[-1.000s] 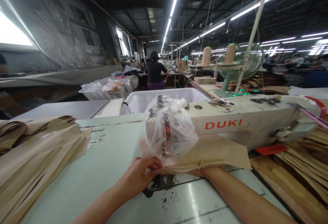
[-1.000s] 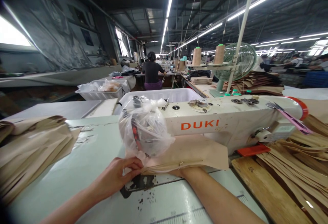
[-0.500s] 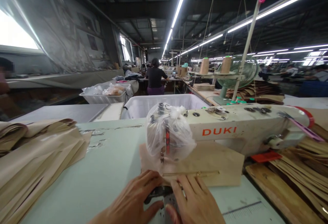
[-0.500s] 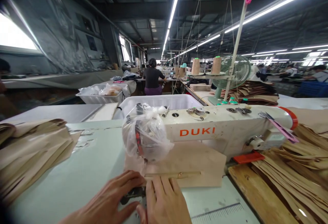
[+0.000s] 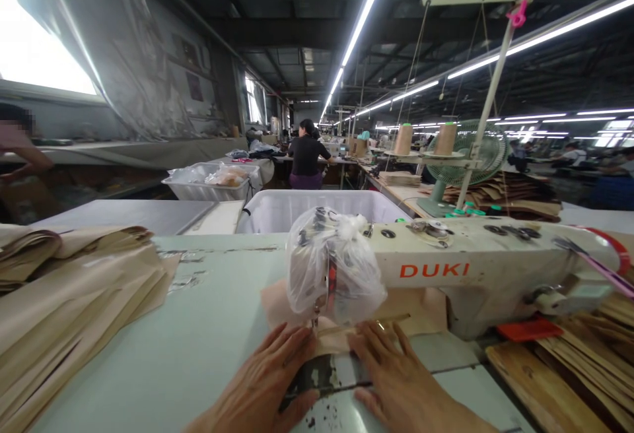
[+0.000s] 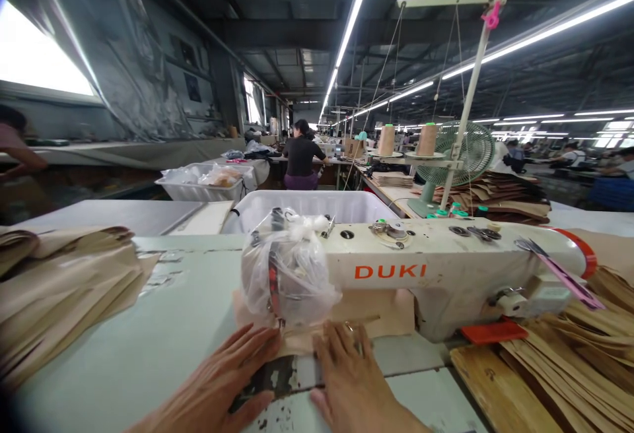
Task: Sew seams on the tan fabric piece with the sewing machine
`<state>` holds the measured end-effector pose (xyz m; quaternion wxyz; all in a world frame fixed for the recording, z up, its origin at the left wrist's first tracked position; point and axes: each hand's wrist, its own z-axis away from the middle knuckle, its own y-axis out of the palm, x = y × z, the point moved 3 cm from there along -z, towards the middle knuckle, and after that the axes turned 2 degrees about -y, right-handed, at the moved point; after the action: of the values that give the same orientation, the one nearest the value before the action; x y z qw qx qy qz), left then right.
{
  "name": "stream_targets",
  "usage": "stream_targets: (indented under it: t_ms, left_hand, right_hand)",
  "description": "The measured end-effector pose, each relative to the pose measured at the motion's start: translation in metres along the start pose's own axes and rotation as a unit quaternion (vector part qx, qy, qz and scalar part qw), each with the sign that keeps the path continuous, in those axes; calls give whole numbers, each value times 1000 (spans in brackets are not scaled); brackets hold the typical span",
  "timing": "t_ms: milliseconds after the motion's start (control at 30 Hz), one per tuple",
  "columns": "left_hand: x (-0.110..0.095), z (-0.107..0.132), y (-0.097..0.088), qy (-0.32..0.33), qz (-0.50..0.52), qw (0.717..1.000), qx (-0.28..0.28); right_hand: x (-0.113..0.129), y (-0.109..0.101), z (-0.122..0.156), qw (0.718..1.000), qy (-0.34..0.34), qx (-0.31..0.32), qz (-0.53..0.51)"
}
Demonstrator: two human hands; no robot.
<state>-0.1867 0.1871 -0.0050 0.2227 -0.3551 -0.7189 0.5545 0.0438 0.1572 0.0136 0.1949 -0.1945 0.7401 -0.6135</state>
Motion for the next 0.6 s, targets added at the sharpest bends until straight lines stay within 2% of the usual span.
stream_targets:
  t_ms: [67,133,200,233,267,333,400,433,500,600]
  left_hand:
    - [2,2,3,8,4,1000,22]
    - [3,2,4,5,15,999,40]
    - [4,0,3,-16,24,998,48]
    - [5,-1,2,-29,28,998,49]
    - [6,-2,2,-39,34,997,50]
    - [8,-3,0,-49,48,996,51]
    - [12,-4,-1,-41,65,996,52]
    - [14,-5,-2,-33,73,995,52]
    - [18,-6,-4,-16,85,995,55]
    - [22,-6,-6,-2,90,993,75]
  right_hand:
    - [-6,-47,2,996,14,-83,30]
    - [-16,-110,-5,982,12,-184,43]
    - [-30,-175,-23,948,-15,-299,111]
    - [-40,-200,-37,933,-22,-321,163]
    - [-51,-219,-53,933,-32,-310,180]
    - [-74,-235,-86,957,-77,-221,169]
    - [-93,-232,-107,981,-75,-121,131]
    - [-100,-229,-111,986,-66,-97,119]
    - [-107,-224,-109,984,-47,-122,119]
    - [-119,-227,-85,945,26,-276,175]
